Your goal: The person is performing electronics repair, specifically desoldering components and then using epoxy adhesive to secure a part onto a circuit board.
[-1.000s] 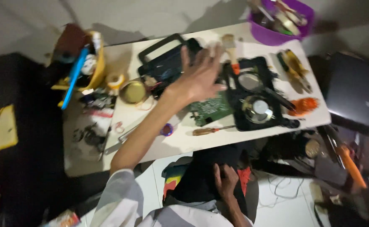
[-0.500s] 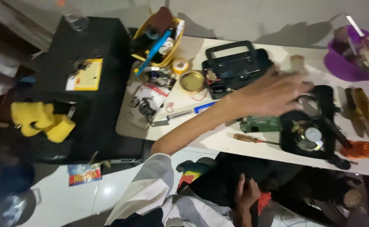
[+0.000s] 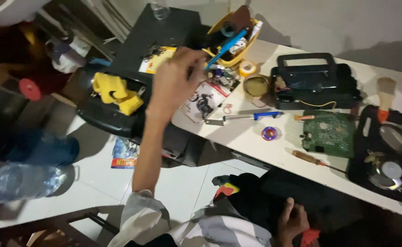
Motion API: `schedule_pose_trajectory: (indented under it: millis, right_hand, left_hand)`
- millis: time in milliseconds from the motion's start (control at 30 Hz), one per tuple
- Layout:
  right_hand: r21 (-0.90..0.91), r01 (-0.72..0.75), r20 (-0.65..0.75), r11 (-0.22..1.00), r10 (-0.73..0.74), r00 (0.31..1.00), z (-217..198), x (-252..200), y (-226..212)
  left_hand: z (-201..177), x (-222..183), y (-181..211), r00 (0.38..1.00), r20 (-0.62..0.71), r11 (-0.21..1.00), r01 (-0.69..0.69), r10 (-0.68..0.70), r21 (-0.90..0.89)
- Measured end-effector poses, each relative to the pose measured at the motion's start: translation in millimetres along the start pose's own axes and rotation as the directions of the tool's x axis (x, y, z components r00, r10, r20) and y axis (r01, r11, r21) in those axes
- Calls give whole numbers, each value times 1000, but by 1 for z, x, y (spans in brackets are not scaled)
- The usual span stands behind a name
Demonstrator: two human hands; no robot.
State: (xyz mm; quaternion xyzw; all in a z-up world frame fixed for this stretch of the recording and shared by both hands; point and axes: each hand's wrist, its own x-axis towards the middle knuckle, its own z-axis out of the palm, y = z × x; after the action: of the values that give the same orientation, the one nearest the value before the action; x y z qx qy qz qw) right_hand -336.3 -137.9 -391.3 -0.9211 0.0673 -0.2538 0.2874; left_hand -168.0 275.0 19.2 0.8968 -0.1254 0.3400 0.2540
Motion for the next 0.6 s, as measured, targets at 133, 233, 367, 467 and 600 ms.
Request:
schedule_pose_trajectory:
  millis: [133,233,367,467,600]
  right_hand:
    - [173,-33,11,984,32,999,-17,8,-32]
    - [236,-22,-18,971,27,999,-13,9,-32]
    - [210,-29,-37,977,37,999,-12,7,-29]
    - [158,27,-75,987,-15,997,-14,8,-30]
    - [257,13,-55,966,1,998,-26,14,-47]
  left_hand:
    - [-32,-17,-71,989,14,884,128,-150,449]
    - [-41,-34,-98,953,138,776,132,-271,617]
    - [-46,-34,-83,888,263,767,141,-377,625]
    - [-29,-41,-90,875,306,775,117,-376,620]
    - [-1,-66,-52,905,324,803,33,-277,596]
